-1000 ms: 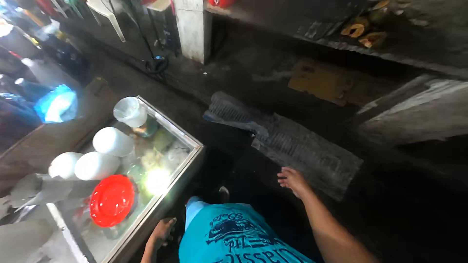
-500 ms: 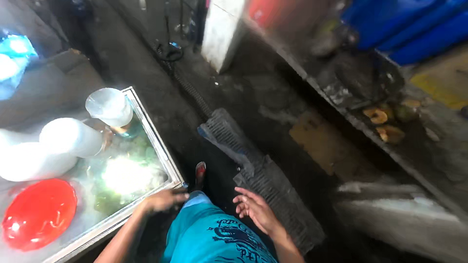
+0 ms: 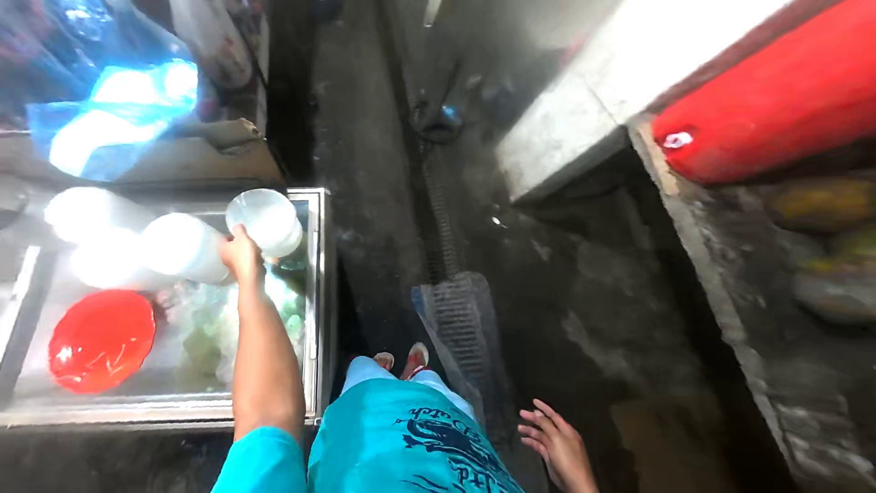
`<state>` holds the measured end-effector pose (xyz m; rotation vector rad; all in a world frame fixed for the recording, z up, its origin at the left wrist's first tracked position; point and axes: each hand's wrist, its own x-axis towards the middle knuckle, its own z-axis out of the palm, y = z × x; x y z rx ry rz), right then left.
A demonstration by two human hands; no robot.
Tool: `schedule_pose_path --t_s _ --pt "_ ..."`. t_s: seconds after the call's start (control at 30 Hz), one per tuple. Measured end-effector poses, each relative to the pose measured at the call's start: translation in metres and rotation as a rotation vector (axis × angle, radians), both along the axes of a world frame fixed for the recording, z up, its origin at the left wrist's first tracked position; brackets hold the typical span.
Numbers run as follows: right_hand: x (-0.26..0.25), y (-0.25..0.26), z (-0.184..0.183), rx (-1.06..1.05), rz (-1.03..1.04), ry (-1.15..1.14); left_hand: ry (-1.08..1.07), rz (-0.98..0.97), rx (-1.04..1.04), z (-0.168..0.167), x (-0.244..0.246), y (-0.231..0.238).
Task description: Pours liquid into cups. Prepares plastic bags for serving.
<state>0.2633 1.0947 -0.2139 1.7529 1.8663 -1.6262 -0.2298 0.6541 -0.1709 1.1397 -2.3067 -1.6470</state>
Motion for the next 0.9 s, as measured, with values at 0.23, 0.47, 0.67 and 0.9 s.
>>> schedule_pose_path --t_s 0.23,0.47,0.67,0.9 --pt "-0.206 0.068 -0.031 -0.043 0.603 0.078 -0.050 -0.058 -0.426 -0.015 -0.002 -0.001" --pt "-0.410 0.101 -0.006 -0.151 0.862 0.189 0.207 0.101 -0.361 -0.002 0.011 0.025" --pt "-0.542 0.052 0.039 -0.107 1.261 0.165 -0.141 0.170 -0.238 -0.003 0.008 0.028" --pt "-0.626 -0.114 0.063 0.047 1.821 0.223 -0.287 0.034 -0.408 0.000 -0.002 0.020"
